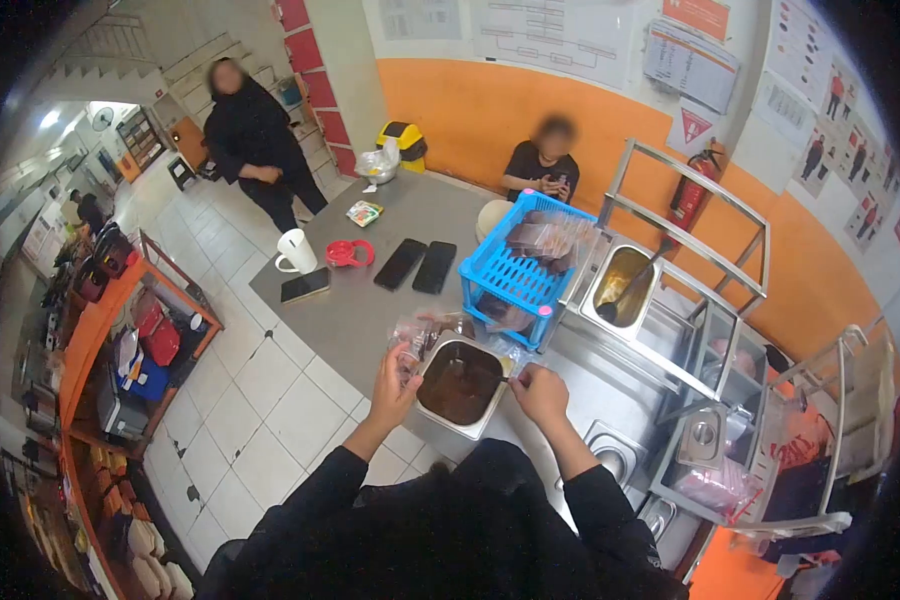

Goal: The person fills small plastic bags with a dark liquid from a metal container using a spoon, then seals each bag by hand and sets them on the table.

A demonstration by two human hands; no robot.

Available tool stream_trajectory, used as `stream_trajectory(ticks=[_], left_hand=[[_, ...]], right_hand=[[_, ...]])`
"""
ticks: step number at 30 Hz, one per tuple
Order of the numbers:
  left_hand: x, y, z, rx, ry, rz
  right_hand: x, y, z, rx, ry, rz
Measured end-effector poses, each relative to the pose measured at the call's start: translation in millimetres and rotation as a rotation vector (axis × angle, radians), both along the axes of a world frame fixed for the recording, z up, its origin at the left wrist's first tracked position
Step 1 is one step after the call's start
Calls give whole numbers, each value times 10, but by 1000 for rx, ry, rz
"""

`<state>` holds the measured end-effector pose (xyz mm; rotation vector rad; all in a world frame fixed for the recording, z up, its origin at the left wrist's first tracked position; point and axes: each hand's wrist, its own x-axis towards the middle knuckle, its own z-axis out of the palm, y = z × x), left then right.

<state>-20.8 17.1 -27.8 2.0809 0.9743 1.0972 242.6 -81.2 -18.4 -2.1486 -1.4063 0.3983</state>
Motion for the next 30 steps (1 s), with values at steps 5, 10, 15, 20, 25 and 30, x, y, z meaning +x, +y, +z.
stream_trajectory(ticks=[5,10,15,20,25,30], left_hand=[[98,-23,22,-45,-12,-25],[171,12,136,18,55,-44],[235,59,112,66,68,-25],[283,81,199,118,61,-26],[293,97,211,115,37,-31],[269,120,147,92,49,-38]], right_hand=[[231,-83,-178,139,412,9],[85,-161,426,320,441,18],[-224,-244,1166,419,208,24],[-314,-222,1224,668,-210,185],[-348,-192,1198,731,-356,223],[-379,-198,1240,693,-361,216]])
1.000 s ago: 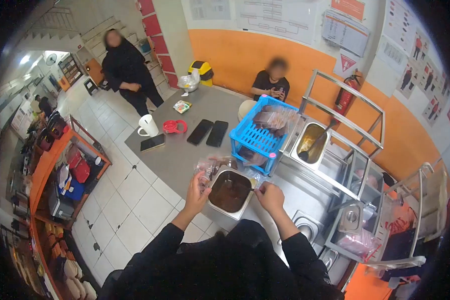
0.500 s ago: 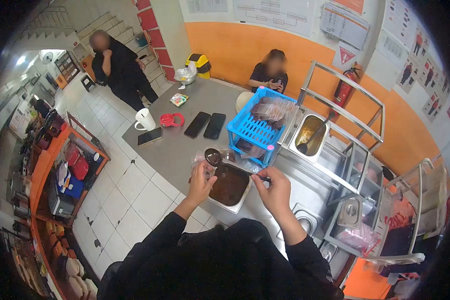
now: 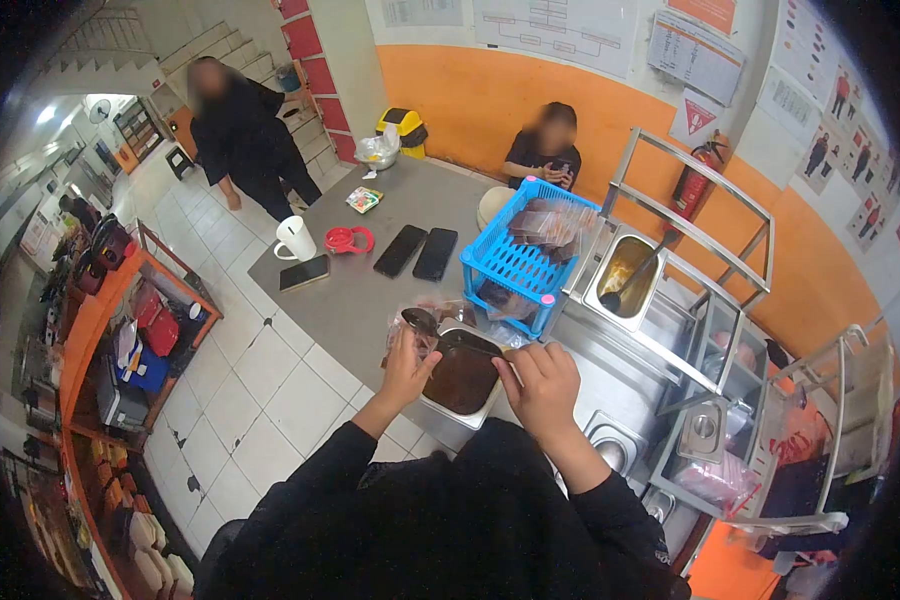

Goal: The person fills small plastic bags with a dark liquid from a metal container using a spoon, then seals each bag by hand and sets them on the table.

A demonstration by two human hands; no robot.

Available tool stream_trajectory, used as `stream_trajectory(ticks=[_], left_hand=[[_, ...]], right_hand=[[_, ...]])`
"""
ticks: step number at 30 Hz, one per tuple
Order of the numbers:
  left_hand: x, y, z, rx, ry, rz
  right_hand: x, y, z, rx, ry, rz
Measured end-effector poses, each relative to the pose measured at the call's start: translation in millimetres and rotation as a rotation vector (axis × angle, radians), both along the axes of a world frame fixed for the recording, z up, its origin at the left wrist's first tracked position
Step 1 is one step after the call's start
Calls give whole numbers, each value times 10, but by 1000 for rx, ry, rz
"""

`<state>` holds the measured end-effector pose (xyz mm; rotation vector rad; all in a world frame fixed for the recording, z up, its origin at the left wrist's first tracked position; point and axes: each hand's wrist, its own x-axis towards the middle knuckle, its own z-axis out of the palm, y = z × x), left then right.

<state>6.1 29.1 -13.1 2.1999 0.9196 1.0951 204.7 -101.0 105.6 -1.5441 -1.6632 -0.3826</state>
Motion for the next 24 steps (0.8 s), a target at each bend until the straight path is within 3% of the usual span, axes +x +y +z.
stream_trajectory(ticks=[3,6,13,16,20,21,24], left_hand=[[-1,4,-12,7,-24,2],[-16,-17,22,-11,-37,-7],[-97,-107,-89,-7,-39,32],[-114,-158,-198,-46,-30,17],[-103,-236,-146,-65,-10,-4],[-100,-254,-124,-58,-18,-3],[-135,-270,-58,-7,-19,16]], right_hand=[[11,19,-88,-114,327,14],[15,12,-62,-179,462,-25],[187,78,-379,-396,365,-142],[153,198,-599,-592,43,-153],[-88,380,-766,-661,-92,-13],[-154,407,-733,-477,-57,98],[-401,427,-496,-341,207,355]])
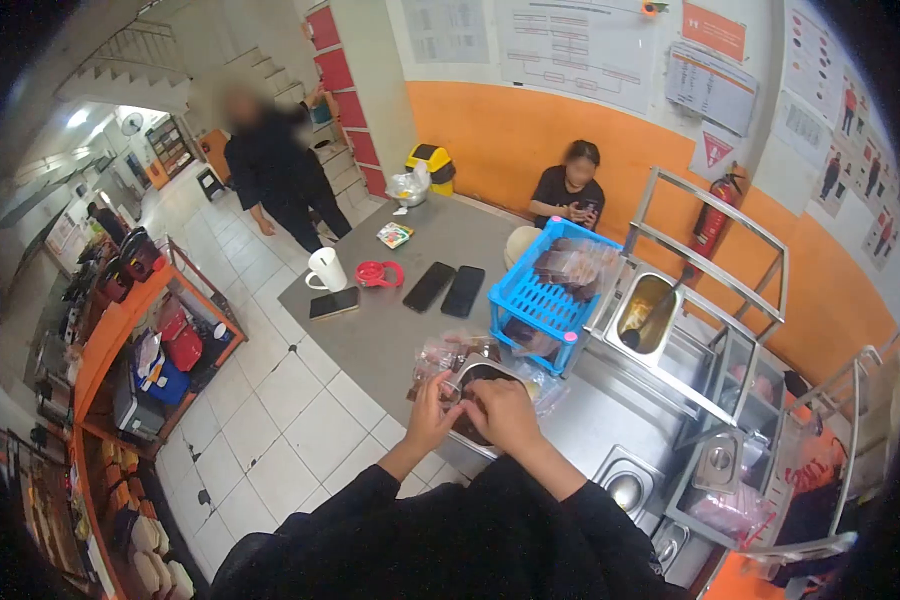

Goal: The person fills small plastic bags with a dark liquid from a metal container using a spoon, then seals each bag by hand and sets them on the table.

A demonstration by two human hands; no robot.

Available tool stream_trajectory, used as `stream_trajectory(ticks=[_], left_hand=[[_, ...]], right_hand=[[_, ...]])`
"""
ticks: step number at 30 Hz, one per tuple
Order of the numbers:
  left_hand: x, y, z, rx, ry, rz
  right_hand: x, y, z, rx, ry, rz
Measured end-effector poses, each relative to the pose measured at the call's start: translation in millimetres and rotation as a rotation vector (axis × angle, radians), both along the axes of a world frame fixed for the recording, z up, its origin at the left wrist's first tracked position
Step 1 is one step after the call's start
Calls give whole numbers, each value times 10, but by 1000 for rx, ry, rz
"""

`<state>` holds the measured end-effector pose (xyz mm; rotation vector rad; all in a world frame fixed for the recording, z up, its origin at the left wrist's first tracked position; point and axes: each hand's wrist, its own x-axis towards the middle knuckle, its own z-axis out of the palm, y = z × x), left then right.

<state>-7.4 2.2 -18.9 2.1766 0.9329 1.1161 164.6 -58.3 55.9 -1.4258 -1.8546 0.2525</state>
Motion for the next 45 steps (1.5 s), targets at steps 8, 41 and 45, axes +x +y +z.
stream_trajectory(ticks=[8,41,45], left_hand=[[-65,-105,79,180,92,133],[-213,-529,497,-392,-723,102],[-182,-504,593,-236,-708,109]], right_hand=[[-350,-113,-93,103,-3,21],[-341,-270,294,195,269,-29],[-357,-245,362,243,265,-9]])
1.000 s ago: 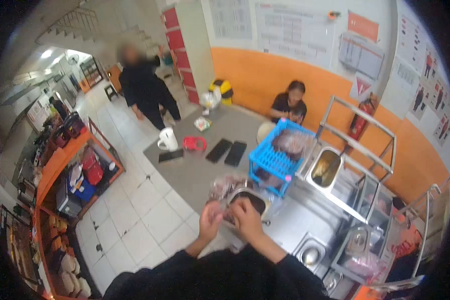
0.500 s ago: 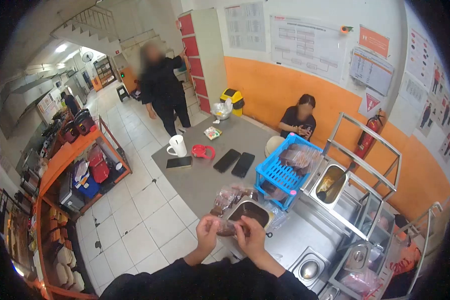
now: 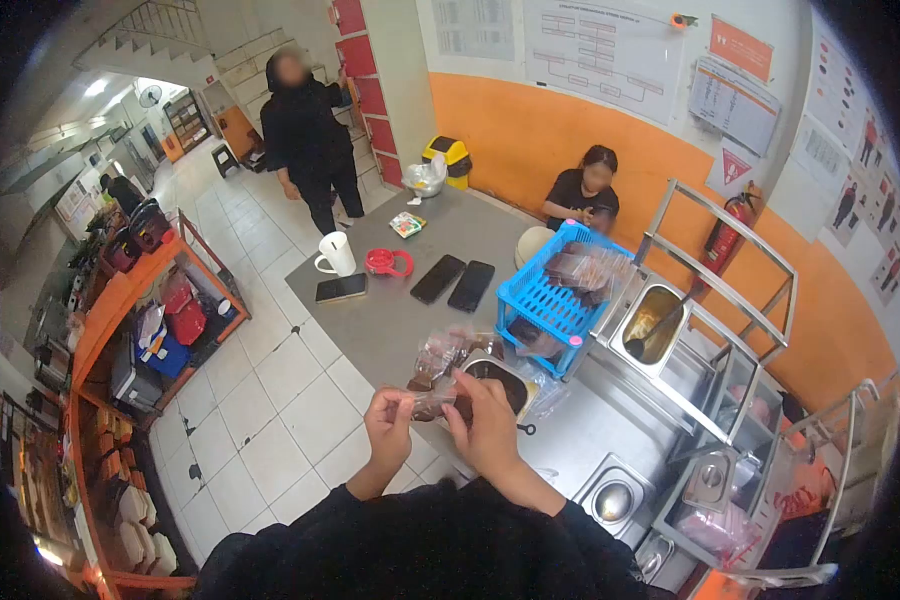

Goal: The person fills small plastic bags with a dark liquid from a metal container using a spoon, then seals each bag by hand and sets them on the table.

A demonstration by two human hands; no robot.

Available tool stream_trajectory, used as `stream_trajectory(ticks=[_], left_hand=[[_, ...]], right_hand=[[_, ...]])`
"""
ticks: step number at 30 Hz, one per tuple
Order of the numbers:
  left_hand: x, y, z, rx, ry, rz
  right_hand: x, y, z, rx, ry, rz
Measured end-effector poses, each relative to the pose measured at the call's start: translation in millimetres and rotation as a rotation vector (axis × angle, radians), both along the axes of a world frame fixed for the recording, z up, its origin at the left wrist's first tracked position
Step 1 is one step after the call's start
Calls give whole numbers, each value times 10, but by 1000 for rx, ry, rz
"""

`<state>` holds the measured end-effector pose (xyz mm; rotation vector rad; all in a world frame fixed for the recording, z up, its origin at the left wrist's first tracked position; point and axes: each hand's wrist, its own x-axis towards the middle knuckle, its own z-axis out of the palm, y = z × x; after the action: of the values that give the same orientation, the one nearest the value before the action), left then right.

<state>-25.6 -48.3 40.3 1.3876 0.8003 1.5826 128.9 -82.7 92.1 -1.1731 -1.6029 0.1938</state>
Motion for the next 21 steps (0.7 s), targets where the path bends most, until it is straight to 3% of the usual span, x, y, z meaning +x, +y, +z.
stream_trajectory(ticks=[9,12,15,21], left_hand=[[2,0,-31,4,15,-29],[-7,-1,-21,7,15,-31],[-18,-2,-46,-34,-17,-32],[-2,-22,-14,-43,-4,-38]], right_hand=[[13,13,-53,-103,61,80],[34,41,14,-50,-65,21],[-21,74,-21,-159,145,98],[-48,134,-87,-231,298,226]])
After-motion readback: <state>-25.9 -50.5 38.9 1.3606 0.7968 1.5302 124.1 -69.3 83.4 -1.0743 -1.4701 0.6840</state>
